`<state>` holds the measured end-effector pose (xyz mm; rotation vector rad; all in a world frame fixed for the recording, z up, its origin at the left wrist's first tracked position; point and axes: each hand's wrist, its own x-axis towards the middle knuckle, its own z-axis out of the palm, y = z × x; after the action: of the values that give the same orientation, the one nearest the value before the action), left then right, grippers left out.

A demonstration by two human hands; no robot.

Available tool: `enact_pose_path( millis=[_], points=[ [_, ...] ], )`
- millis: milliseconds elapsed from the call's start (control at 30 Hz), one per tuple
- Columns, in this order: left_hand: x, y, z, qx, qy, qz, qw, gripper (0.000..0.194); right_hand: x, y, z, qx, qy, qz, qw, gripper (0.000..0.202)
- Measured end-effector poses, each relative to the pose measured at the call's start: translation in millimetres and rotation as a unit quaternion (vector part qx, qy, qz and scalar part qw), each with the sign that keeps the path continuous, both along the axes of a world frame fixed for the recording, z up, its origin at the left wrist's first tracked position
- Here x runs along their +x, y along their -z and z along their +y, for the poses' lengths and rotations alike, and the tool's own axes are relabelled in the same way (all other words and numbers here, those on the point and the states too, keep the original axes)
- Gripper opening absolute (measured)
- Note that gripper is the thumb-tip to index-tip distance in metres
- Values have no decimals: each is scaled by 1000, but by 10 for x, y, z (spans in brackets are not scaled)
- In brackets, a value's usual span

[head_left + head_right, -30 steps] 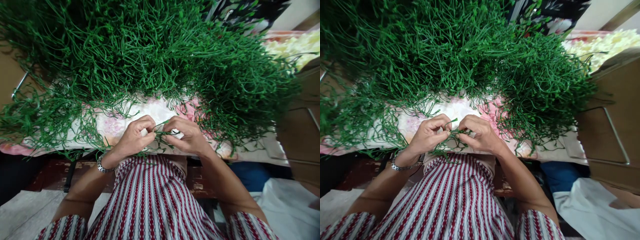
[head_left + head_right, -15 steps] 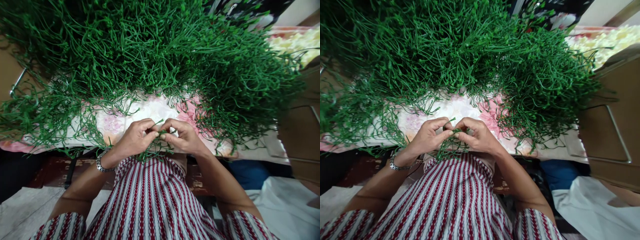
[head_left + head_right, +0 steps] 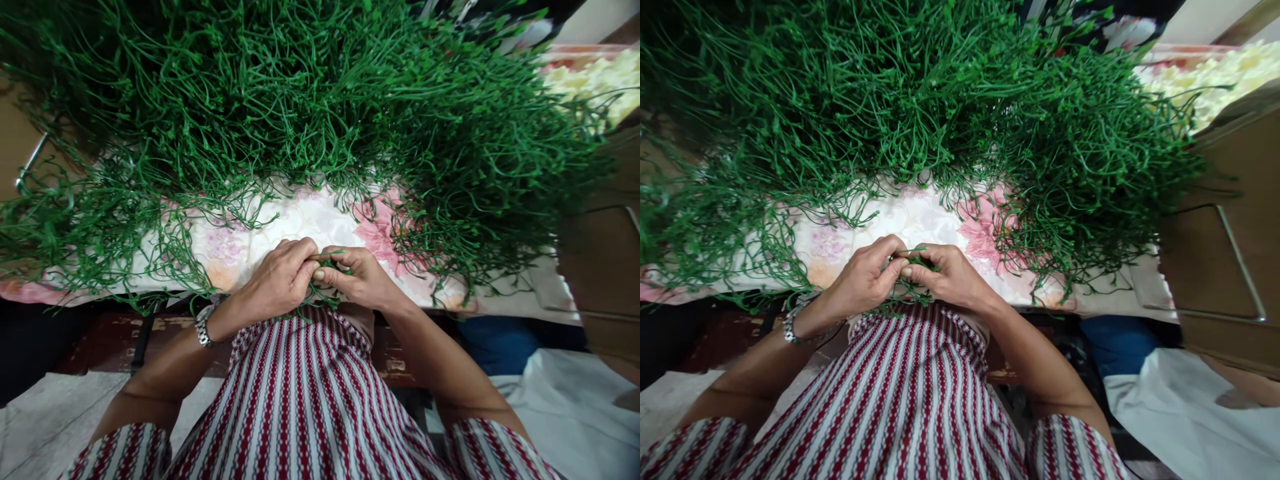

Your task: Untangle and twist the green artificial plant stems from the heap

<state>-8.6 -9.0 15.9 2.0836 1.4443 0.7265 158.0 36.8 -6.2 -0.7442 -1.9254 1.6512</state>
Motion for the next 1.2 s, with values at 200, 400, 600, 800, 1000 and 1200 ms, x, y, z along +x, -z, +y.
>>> enact_pose_path(
  millis=[200,400,600,800,1000,1200],
  points=[
    [-85,-19,7,7,74,45,996,14,75,-52,39,45,-68,-43,996,27],
    [-151,-115,43,-15,206,-47,977,24,121,-165,129,105,-222,-10,969,35],
    [-174,-129,112,-140,256,-172,941,19,112,-125,176,-62,-319,52,944,36],
    [-197,-49,92,-279,242,-282,885,21,71,-10,124,-160,-346,118,917,32],
    [-204,39,78,-361,233,-321,844,33,11,51,88,-221,-372,153,889,36],
    [-245,95,42,-354,138,-357,853,36,62,17,107,-224,-276,131,925,36]
  ],
)
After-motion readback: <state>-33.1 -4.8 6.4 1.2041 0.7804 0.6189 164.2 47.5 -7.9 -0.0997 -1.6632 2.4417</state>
